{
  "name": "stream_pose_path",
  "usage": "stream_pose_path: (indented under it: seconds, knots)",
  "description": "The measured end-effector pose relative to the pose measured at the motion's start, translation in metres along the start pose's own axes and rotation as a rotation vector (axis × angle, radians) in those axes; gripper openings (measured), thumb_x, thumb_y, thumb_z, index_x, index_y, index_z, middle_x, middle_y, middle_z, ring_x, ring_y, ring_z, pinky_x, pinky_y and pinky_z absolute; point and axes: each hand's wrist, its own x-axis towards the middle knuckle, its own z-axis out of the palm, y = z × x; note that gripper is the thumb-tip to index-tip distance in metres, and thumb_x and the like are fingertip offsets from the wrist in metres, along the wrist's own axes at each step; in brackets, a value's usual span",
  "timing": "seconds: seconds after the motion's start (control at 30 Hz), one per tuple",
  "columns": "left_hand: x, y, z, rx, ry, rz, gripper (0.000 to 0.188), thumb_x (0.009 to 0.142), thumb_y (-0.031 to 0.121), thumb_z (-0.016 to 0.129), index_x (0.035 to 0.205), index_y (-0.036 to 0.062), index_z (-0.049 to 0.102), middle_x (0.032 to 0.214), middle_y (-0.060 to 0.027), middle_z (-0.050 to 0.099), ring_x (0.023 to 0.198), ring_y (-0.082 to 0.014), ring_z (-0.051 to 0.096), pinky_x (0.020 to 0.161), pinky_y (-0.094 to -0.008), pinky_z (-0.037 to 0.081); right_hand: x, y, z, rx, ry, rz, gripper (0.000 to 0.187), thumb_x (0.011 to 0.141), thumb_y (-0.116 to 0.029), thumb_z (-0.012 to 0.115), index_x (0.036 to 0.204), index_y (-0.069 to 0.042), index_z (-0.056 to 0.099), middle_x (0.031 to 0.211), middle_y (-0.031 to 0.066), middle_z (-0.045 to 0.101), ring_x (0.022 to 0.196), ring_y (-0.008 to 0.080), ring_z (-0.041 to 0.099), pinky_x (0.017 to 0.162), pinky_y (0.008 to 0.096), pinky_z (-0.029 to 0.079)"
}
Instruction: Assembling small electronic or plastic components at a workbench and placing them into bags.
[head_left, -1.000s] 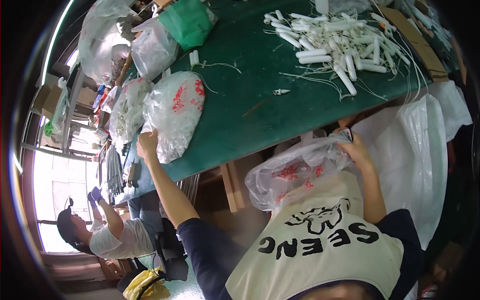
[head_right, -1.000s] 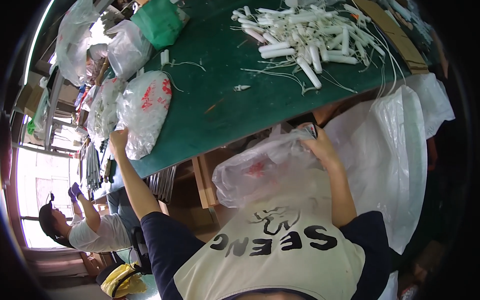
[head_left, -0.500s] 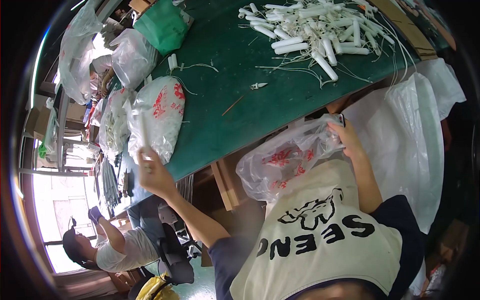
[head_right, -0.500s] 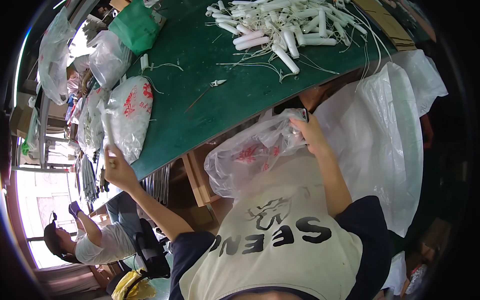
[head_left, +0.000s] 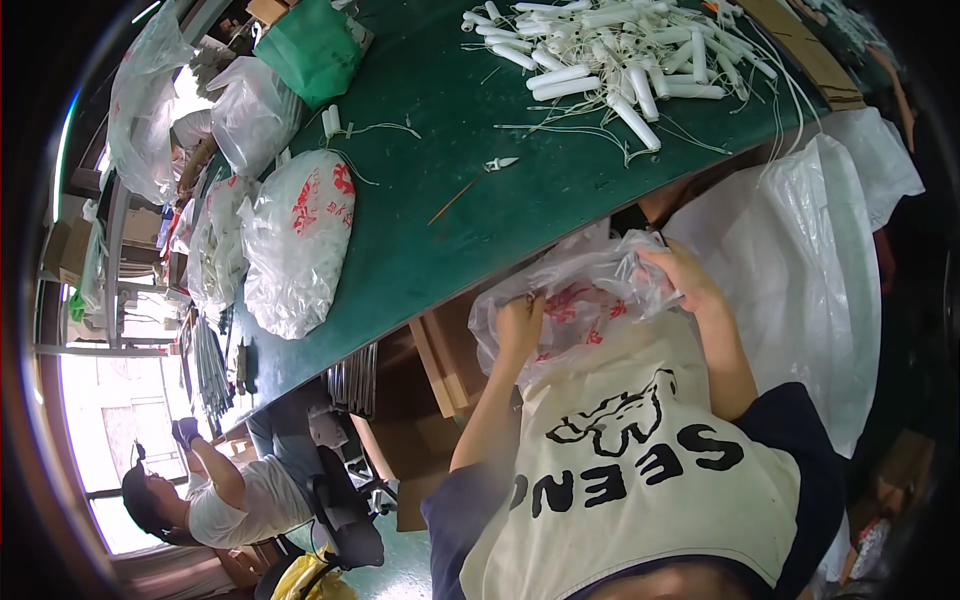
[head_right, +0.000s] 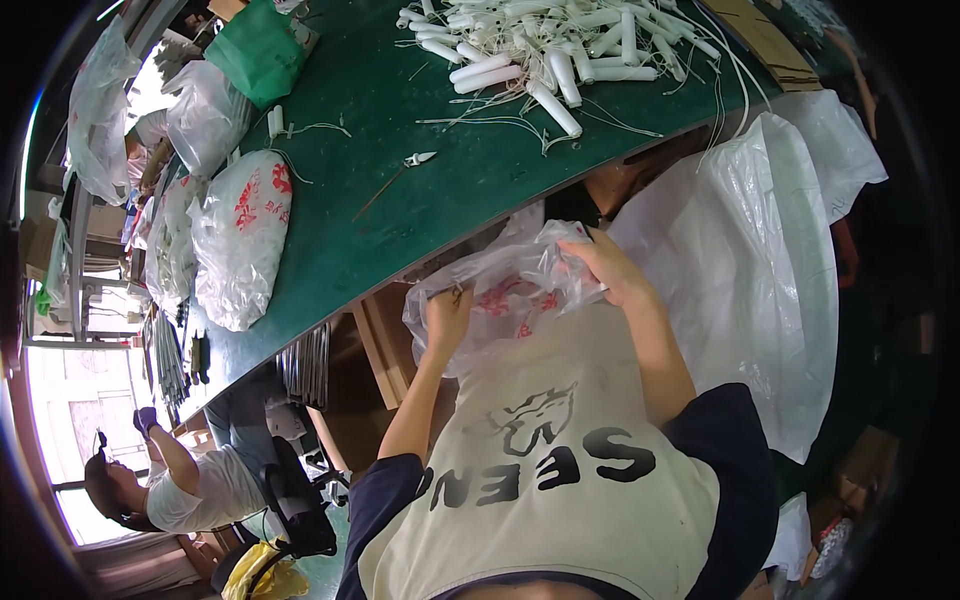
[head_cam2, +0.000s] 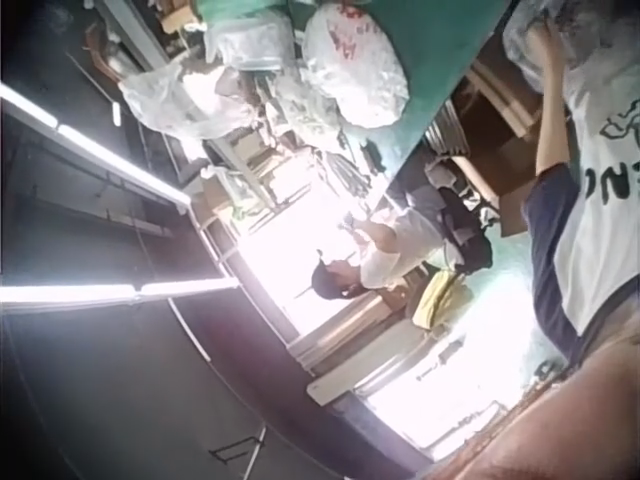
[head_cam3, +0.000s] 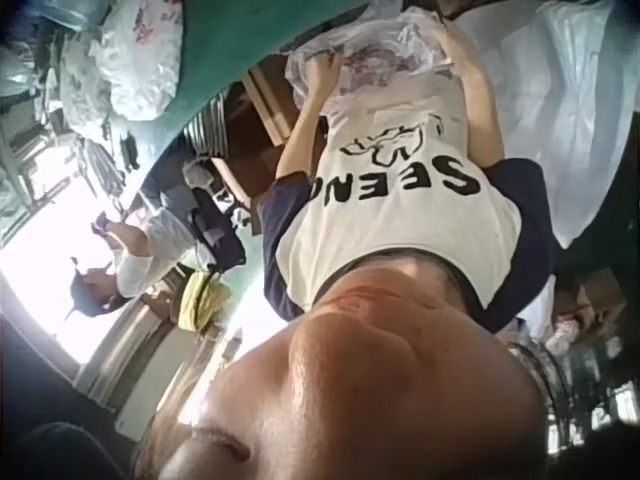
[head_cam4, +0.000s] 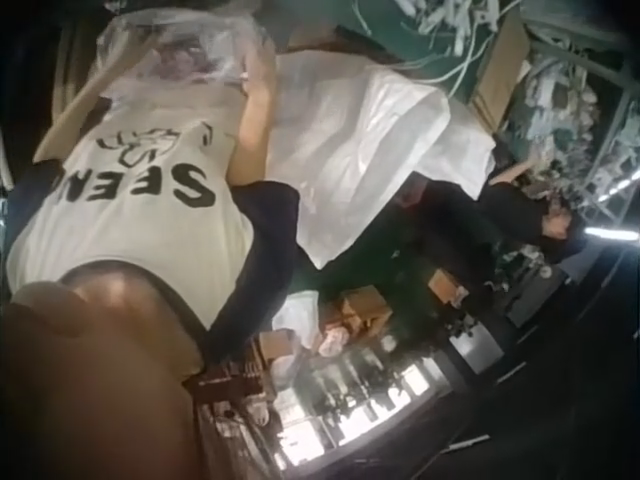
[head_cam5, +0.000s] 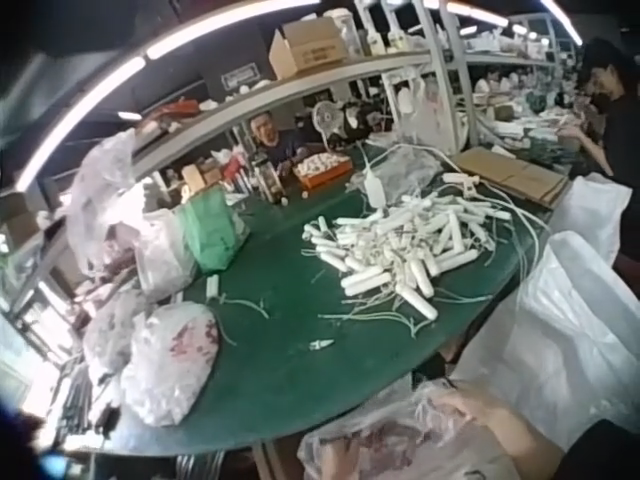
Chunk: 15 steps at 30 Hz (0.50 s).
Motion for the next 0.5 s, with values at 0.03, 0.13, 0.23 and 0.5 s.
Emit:
stream_pose_path:
  seconds: [0.03, 0.13, 0.23, 0.5]
  knots:
    - [0.006, -0.001, 0.011, -0.002, -0.007, 0.009, 0.028, 0.079, 0.021, 0.057, 0.061, -0.0008, 0.057, 0.059, -0.0200, 0.054, 0.052, -0.0385, 0.051, 0.048, -0.0417, 0.039, 0.007, 0.010, -0.009, 0.001, -0.133, 0.034, 0.025, 0.081, -0.024, 0.055, 0.095, -0.003, 0.057, 0.079, 0.0002, 0.057, 0.058, 0.0049, 0.049, 0.044, 0.0197, 0.034]
    - [0.021, -0.022, 0.050, 0.069, 0.329, 0.234, 0.021, 0.081, 0.019, 0.052, 0.073, 0.0009, 0.060, 0.068, -0.0196, 0.058, 0.057, -0.0368, 0.055, 0.051, -0.0445, 0.042, 0.004, 0.011, -0.008, -0.035, -0.336, 0.091, 0.024, 0.082, -0.021, 0.053, 0.098, -0.004, 0.057, 0.079, -0.0004, 0.058, 0.056, 0.0041, 0.049, 0.043, 0.0187, 0.035]
    - [0.025, -0.075, 0.081, 0.156, 0.072, 0.349, 0.021, 0.082, 0.022, 0.051, 0.087, 0.0039, 0.061, 0.075, -0.0178, 0.061, 0.064, -0.0349, 0.059, 0.058, -0.0447, 0.045, -0.005, 0.001, -0.002, -0.074, -0.448, 0.110, 0.024, 0.083, -0.019, 0.052, 0.101, -0.004, 0.056, 0.079, -0.0001, 0.058, 0.056, 0.0041, 0.049, 0.044, 0.0183, 0.037]
    - [0.025, -0.121, 0.100, 0.344, -0.260, 0.020, 0.038, 0.082, 0.027, 0.051, 0.116, 0.0097, 0.050, 0.110, -0.0168, 0.054, 0.103, -0.0323, 0.051, 0.093, -0.0425, 0.037, 0.007, 0.020, -0.033, 0.220, -0.549, 0.061, 0.034, 0.082, -0.018, 0.055, 0.111, -0.002, 0.050, 0.083, 0.0042, 0.058, 0.062, 0.0075, 0.052, 0.050, 0.0191, 0.041]
